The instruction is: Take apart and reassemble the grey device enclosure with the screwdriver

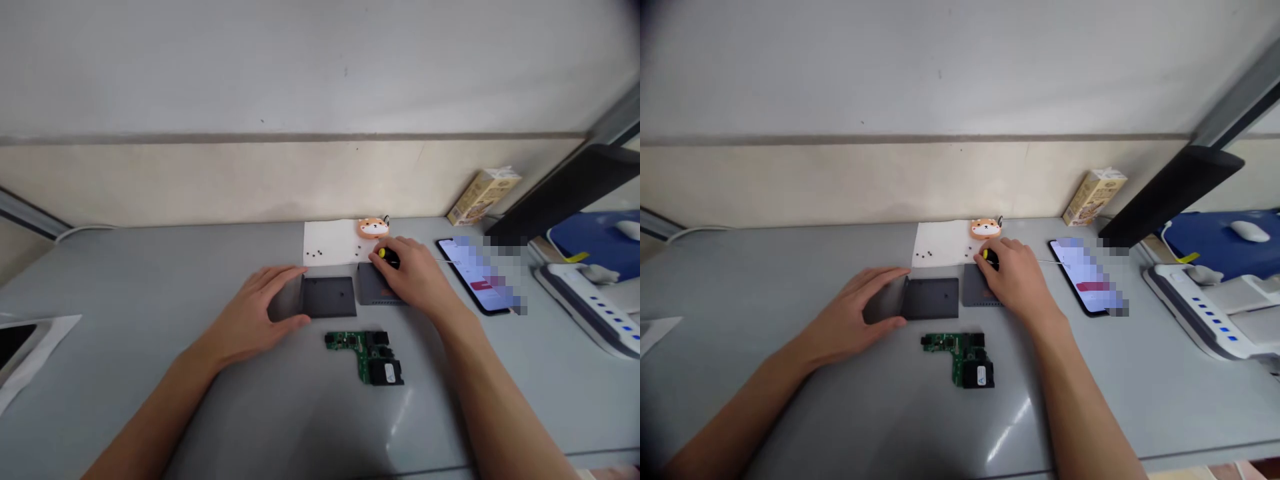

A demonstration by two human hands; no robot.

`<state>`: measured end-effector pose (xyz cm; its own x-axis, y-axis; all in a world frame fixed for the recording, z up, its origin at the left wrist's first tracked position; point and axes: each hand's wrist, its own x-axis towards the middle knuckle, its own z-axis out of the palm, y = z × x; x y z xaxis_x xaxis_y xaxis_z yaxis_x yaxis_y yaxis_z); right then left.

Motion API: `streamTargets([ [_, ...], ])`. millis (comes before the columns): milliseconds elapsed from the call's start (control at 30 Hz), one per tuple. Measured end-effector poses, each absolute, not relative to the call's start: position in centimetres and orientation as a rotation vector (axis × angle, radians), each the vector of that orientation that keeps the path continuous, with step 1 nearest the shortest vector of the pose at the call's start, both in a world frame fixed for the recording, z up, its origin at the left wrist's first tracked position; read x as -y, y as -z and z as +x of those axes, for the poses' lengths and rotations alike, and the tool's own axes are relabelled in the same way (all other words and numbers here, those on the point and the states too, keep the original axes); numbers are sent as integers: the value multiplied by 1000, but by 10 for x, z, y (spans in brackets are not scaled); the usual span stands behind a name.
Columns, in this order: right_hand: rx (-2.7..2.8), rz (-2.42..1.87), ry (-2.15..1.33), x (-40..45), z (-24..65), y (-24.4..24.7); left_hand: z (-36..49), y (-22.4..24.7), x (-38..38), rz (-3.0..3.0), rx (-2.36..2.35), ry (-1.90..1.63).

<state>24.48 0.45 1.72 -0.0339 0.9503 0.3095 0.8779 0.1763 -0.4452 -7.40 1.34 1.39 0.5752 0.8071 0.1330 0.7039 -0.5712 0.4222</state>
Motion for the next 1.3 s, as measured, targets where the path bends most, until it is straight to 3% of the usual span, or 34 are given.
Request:
streamTargets([
  [400, 1887, -1562, -352, -4, 236, -14, -70, -10, -14, 2402, -1296, -414],
  [800, 1868, -1734, -318, -12, 257, -34, -71, -10, -27, 2361, -1229, -469],
  [1300, 1865, -1780, -387, 0, 272, -21, -65, -6, -26, 2433, -1275, -398],
])
